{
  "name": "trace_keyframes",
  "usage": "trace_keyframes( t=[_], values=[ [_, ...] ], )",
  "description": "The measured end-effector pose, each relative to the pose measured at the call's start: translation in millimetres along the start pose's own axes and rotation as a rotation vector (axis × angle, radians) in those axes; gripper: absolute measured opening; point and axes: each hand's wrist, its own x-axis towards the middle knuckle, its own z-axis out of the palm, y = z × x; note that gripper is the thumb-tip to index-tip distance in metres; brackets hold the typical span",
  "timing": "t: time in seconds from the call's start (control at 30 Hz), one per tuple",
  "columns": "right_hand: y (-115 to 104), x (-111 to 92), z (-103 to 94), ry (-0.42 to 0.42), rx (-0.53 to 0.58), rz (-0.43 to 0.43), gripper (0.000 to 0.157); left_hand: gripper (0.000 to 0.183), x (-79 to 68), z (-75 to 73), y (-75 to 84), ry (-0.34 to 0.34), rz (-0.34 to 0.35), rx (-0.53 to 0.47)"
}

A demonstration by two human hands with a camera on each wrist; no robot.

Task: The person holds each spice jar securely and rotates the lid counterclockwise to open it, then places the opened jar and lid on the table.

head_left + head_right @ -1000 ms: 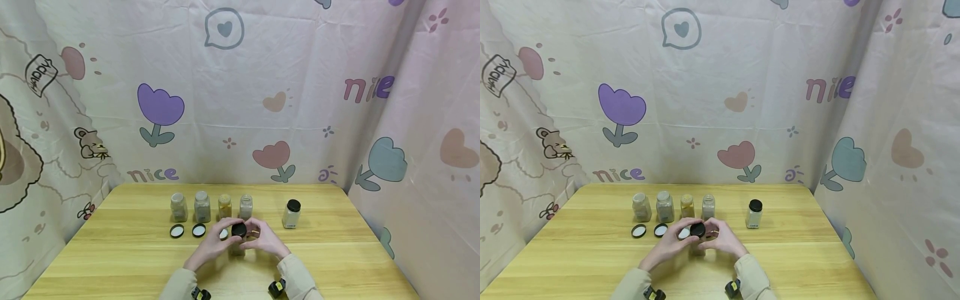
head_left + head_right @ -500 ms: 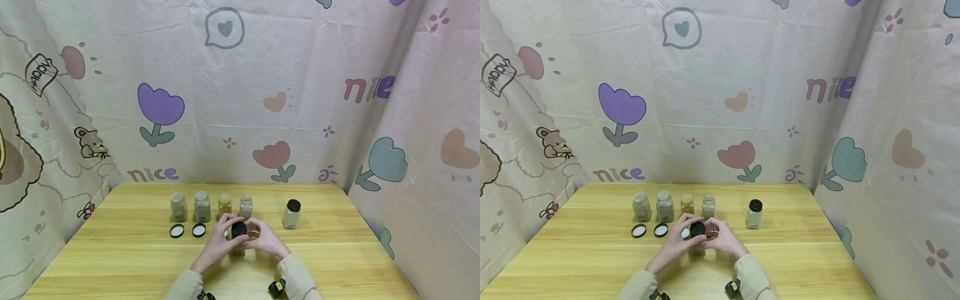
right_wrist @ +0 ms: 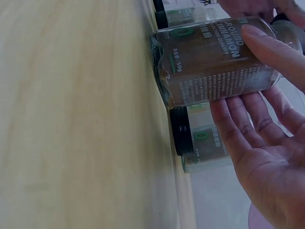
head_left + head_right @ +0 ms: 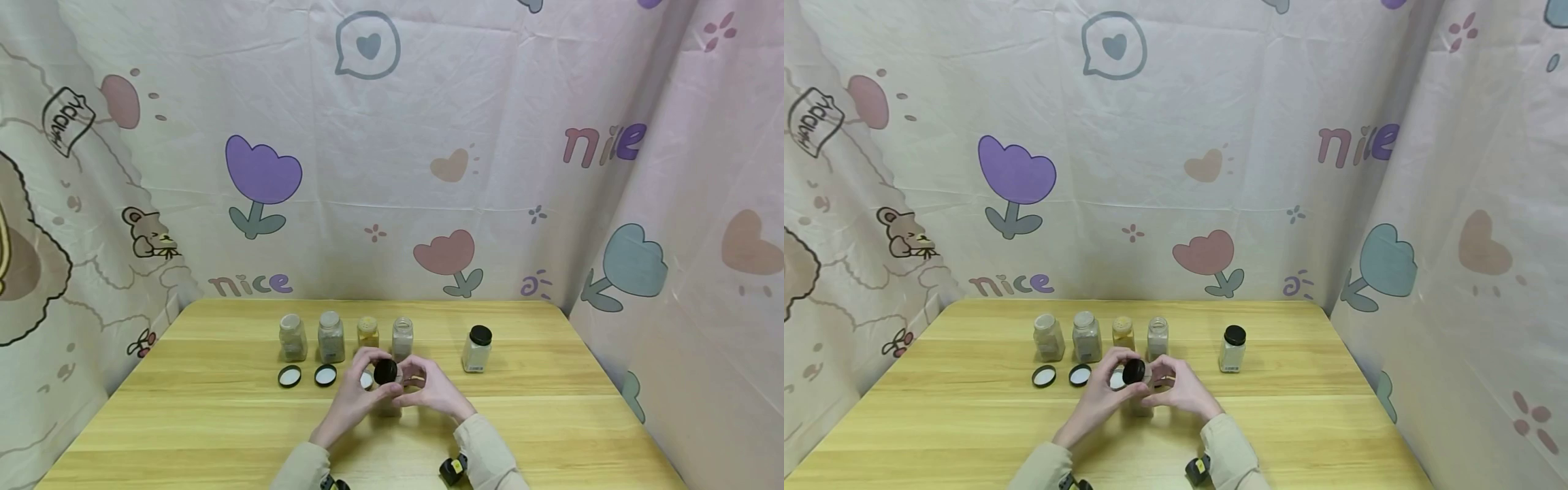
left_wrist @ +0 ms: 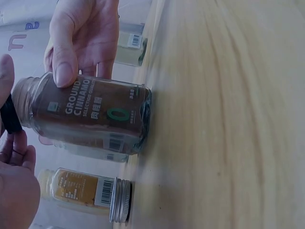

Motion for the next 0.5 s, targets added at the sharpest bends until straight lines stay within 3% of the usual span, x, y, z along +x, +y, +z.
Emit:
trace_keyframes(
  t=[0.2,0.5],
  values=[
    [0.1,-1.4,-3.0,-0.007,0.007,0.012,0.049,0.053,-1.3,-3.8,-0.9,0.061,-0.010,-0.035],
    [0.7,-3.6,-9.1,-0.017,0.006,0.035,0.052,0.053,-3.4,-5.8,-3.6,0.063,0.001,-0.147]
  ],
)
